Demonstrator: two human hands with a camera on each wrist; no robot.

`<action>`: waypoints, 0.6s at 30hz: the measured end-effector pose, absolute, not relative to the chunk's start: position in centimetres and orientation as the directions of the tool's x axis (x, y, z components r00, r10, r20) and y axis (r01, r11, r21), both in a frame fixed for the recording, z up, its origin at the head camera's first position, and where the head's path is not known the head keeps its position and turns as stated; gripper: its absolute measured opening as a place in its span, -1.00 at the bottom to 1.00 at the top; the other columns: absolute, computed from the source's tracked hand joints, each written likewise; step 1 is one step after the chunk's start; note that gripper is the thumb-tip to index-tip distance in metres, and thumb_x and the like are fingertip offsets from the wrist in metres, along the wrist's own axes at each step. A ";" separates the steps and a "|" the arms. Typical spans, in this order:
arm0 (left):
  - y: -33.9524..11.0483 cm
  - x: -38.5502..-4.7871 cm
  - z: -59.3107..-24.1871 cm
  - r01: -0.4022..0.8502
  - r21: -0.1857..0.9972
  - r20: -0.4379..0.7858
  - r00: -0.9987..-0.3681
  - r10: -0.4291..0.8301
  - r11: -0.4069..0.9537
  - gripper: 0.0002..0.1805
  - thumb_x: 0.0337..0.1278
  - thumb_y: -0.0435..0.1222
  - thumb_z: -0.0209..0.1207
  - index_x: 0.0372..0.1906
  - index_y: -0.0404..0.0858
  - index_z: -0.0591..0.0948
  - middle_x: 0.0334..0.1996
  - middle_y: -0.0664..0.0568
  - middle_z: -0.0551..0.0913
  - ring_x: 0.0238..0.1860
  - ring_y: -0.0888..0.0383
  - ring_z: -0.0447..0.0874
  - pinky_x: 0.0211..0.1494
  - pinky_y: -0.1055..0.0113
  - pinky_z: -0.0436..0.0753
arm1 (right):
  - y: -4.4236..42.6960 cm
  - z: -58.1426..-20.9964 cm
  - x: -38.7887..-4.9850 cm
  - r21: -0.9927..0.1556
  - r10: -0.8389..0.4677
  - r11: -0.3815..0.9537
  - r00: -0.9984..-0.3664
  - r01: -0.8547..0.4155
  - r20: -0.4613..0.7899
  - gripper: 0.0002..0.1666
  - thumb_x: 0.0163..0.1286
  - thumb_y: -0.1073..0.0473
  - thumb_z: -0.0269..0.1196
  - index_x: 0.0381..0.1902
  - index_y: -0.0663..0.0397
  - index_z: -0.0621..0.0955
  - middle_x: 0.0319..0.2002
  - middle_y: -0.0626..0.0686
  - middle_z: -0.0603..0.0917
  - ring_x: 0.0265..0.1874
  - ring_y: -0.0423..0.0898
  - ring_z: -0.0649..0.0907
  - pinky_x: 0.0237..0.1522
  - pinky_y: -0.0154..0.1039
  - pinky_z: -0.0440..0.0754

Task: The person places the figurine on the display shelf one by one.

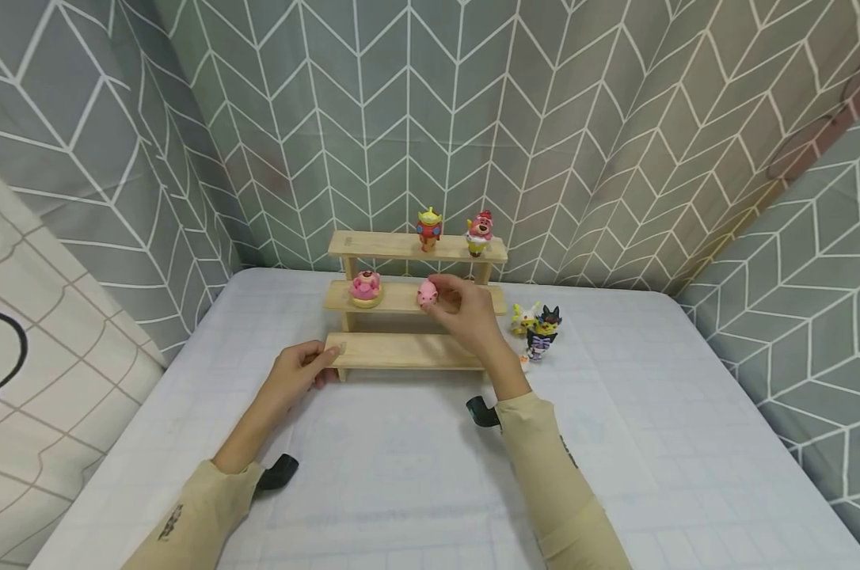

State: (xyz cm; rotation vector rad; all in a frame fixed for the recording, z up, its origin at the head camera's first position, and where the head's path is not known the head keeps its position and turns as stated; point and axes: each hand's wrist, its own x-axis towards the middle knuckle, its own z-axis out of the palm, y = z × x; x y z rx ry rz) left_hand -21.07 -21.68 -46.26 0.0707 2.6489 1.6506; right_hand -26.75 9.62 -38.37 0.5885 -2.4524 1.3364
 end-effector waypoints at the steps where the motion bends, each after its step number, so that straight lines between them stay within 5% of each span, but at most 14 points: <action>1: -21.7 -21.0 -46.2 0.027 0.897 0.006 -0.999 0.049 0.440 -0.56 0.54 0.02 0.20 -0.21 -0.34 0.62 -0.49 0.01 0.65 -0.46 0.20 0.50 -0.42 0.38 0.47 | 9.6 -38.4 -26.8 -0.721 -0.215 0.502 -0.876 -0.478 0.431 -0.48 0.33 0.21 0.51 0.24 0.13 0.69 0.01 0.14 0.80 -0.01 0.02 0.78 0.13 -0.07 0.69; 18: -21.6 -21.0 -45.8 0.020 0.899 -0.001 -0.999 0.049 0.438 -0.57 0.56 -0.01 0.19 -0.20 -0.35 0.62 -0.49 0.01 0.65 -0.46 0.19 0.51 -0.42 0.38 0.46 | 9.7 -38.2 -26.7 -0.675 -0.252 0.546 -0.866 -0.496 0.432 -0.43 0.36 0.22 0.49 0.31 0.10 0.65 0.10 0.15 0.78 0.13 0.03 0.74 0.24 -0.05 0.64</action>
